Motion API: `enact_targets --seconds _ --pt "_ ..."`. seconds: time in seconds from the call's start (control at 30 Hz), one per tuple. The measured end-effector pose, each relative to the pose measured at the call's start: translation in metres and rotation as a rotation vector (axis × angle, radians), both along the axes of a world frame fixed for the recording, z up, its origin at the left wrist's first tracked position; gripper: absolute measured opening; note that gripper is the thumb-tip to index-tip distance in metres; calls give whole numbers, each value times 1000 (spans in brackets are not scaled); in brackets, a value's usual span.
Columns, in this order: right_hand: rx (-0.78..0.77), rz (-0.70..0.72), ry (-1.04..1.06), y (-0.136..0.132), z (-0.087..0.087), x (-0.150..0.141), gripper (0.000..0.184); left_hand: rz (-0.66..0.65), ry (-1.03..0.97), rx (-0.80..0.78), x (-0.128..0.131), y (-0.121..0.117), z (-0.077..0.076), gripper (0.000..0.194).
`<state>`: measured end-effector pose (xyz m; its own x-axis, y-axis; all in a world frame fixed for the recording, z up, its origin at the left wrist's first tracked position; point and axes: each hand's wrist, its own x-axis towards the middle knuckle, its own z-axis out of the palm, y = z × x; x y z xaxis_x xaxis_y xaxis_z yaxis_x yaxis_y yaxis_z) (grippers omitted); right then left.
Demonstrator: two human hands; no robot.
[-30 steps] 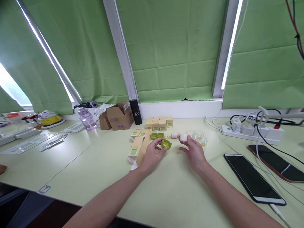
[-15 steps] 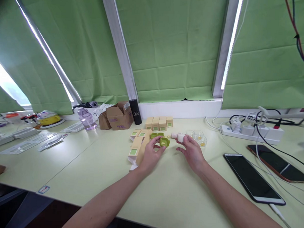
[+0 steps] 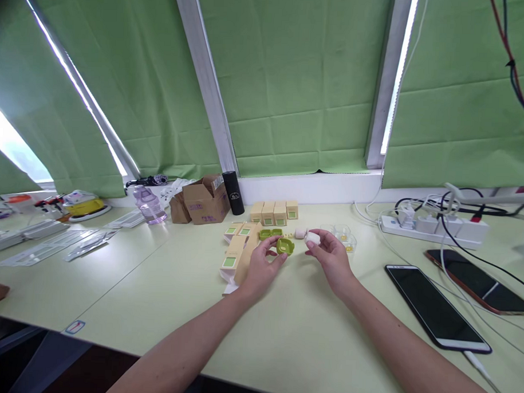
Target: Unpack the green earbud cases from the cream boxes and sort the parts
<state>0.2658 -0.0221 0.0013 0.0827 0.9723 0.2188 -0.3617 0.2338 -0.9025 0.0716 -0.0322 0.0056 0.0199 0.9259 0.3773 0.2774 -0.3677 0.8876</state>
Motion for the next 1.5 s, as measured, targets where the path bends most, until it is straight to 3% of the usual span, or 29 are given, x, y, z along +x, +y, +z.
enact_targets --seconds 0.3,0.47,0.7,0.9,1.07,1.5 --pt "62 -94 -197 5 0 3 50 -6 2 18 1 0 -1 47" --pt "174 -258 -400 11 -3 8 48 -14 -4 27 1 0 -1 45" --pt "380 -484 -756 24 -6 24 28 7 33 26 1 -1 -1 46" --pt "539 -477 -1090 40 -18 30 33 -2 30 31 1 -3 0 46" --pt "582 -542 -1421 45 -24 29 37 -10 27 15 1 -3 0 46" --pt "604 -593 -1634 49 -34 28 30 -2 22 26 1 -4 0 46"
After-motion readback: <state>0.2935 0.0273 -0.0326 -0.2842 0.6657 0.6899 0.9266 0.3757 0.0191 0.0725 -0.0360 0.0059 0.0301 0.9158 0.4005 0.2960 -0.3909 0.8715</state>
